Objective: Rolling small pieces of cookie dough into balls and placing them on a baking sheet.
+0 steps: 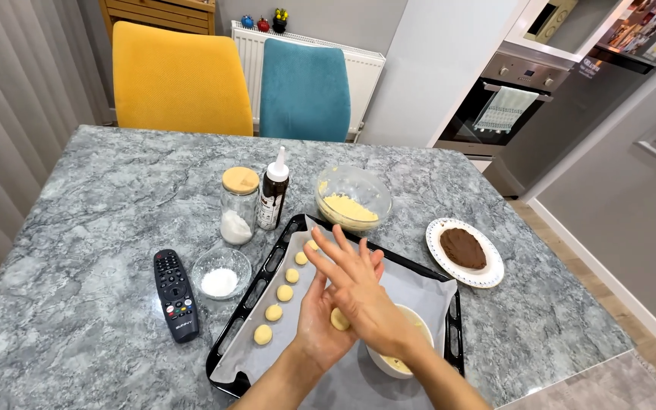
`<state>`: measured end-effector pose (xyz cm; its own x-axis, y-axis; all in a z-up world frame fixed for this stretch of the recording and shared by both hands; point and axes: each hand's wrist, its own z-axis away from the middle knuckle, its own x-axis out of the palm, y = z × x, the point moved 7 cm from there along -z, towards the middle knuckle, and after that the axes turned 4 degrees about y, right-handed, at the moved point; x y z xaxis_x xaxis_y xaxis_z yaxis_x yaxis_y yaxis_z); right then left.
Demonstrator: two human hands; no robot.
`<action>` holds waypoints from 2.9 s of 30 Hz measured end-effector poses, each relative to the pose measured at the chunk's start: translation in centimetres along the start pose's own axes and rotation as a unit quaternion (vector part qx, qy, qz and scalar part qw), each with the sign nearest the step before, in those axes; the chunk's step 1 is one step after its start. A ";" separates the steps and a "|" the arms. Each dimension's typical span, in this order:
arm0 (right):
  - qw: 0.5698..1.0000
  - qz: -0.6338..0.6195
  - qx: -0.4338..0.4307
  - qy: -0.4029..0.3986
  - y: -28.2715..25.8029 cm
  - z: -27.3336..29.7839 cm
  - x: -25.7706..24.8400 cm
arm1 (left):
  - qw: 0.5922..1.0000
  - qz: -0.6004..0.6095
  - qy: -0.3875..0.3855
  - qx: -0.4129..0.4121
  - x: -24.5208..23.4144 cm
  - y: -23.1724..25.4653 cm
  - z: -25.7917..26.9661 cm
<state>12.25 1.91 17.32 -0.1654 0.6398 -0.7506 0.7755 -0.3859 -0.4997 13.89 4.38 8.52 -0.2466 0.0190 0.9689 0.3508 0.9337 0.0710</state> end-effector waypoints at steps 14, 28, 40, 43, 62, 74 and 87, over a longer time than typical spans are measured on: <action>0.968 0.247 -0.025 0.025 4.0 1.4 1.9 | 0.999 0.015 -0.049 0.006 -2.0 0.3 -0.7; 0.971 0.234 -0.057 -0.002 2.9 1.1 4.0 | 0.988 -0.133 -0.040 0.060 -3.0 -0.6 -0.9; 0.960 -0.250 0.091 0.080 3.4 1.0 -3.1 | 0.999 -0.007 -0.026 -0.019 -2.1 -0.5 -0.7; 0.979 -0.079 0.018 0.188 2.9 2.3 -6.3 | 1.000 0.019 0.003 -0.018 -0.7 0.5 -0.6; 0.950 -0.236 0.201 0.048 10.3 4.8 1.4 | 0.978 -0.159 0.095 0.091 -1.1 4.4 -0.7; 0.815 -0.292 0.498 0.054 30.6 0.2 8.3 | 0.950 -0.048 0.152 0.269 -0.6 13.7 1.0; 0.802 -0.261 0.533 0.070 34.6 -0.4 10.2 | 0.953 -0.021 0.157 0.260 -0.8 13.5 1.0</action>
<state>37.61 -4.65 -7.49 -0.1706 0.9385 -0.3002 -0.3512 -0.3426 -0.8714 17.95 17.33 8.47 0.0605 -0.0535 0.9967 -0.1680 0.9838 0.0630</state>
